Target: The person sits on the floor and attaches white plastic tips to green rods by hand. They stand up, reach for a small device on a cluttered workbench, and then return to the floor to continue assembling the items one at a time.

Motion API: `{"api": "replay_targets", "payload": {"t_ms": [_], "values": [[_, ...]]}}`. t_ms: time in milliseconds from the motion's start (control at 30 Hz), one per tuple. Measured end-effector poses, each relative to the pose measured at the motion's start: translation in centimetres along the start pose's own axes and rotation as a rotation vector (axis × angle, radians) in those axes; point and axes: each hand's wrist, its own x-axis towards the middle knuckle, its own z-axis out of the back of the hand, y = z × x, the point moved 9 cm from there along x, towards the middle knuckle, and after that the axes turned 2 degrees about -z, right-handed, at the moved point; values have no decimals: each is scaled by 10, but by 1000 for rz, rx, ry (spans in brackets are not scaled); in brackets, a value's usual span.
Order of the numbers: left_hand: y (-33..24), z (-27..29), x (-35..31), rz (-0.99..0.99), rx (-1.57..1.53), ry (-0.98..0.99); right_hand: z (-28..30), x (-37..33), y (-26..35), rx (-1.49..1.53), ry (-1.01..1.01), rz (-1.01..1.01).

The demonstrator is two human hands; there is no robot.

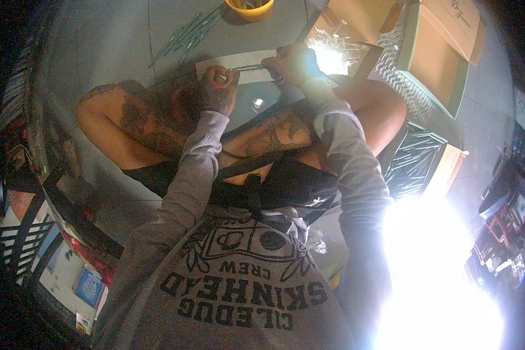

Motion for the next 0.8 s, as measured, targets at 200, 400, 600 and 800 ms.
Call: {"api": "replay_targets", "payload": {"t_ms": [200, 400, 600, 800], "values": [[-5, 1, 2, -48, 172, 14, 2, 0, 2, -44, -12, 7], [-3, -1, -1, 12, 64, 32, 4, 7, -8, -108, -121, 74], [9, -1, 0, 93, 38, 62, 2, -5, 6, -22, -1, -32], [20, -7, -1, 49, 33, 28, 4, -7, 6, 31, 1, -48]]}}
